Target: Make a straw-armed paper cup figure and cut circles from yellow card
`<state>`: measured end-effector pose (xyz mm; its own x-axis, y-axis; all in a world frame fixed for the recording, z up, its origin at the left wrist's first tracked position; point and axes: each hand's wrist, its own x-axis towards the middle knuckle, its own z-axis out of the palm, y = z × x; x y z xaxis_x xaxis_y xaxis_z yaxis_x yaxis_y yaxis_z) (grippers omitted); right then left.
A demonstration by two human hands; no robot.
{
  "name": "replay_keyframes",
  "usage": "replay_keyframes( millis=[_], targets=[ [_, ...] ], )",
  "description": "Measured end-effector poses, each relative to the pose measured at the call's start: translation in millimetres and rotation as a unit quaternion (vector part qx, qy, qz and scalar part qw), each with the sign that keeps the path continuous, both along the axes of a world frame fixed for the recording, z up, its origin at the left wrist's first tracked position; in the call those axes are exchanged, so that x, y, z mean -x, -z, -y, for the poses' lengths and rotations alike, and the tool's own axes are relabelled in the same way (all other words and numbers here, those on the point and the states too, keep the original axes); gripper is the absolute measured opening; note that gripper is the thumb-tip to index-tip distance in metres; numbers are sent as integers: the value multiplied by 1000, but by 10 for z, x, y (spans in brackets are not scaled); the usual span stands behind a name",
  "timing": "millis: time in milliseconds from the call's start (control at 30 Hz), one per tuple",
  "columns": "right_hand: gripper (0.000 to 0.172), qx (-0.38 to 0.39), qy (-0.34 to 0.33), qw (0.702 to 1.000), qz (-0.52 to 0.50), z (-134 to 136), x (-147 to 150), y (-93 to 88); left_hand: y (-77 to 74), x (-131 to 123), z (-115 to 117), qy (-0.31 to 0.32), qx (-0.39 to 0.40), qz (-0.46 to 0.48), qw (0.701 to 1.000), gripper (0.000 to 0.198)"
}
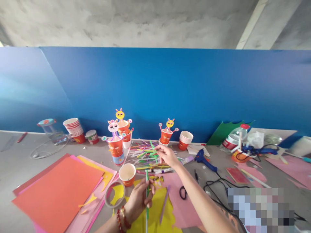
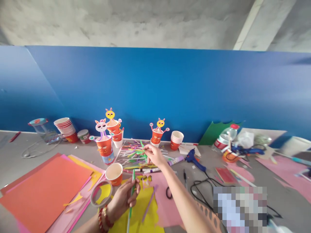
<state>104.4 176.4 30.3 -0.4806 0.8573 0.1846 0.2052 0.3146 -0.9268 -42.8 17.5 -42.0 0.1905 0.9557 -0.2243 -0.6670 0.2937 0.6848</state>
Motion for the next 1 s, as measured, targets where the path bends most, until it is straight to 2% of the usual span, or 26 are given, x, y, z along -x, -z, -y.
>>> replay_keyframes(
  millis=[67,200,367,500,633,767,1000],
  targets=[
    [21,48,-20,998,-42,18,32,-26,12,-2,3,-3,-10,0,1000,26],
    [16,113,-41,987,-108,198,16,-28,-47,-2,3,-29,-38,1,999,23],
    [25,201,-69,964,-161,663,-62,41,-227,40,-7,-85,-74,10,994,21],
    [28,267,-80,943,-180,1009,-71,121,-286,73,14,-70,-48,18,996,24],
    [27,278,-81,940,-178,1209,-29,247,-307,68,47,-65,-50,-37,996,28],
    [30,276,-104,939,-174,1271,-12,354,-338,62,34,-56,-65,-96,992,34],
    [31,232,-74,967,-79,1315,-175,340,-366,75,42,-83,-72,-112,988,36]
  ],
)
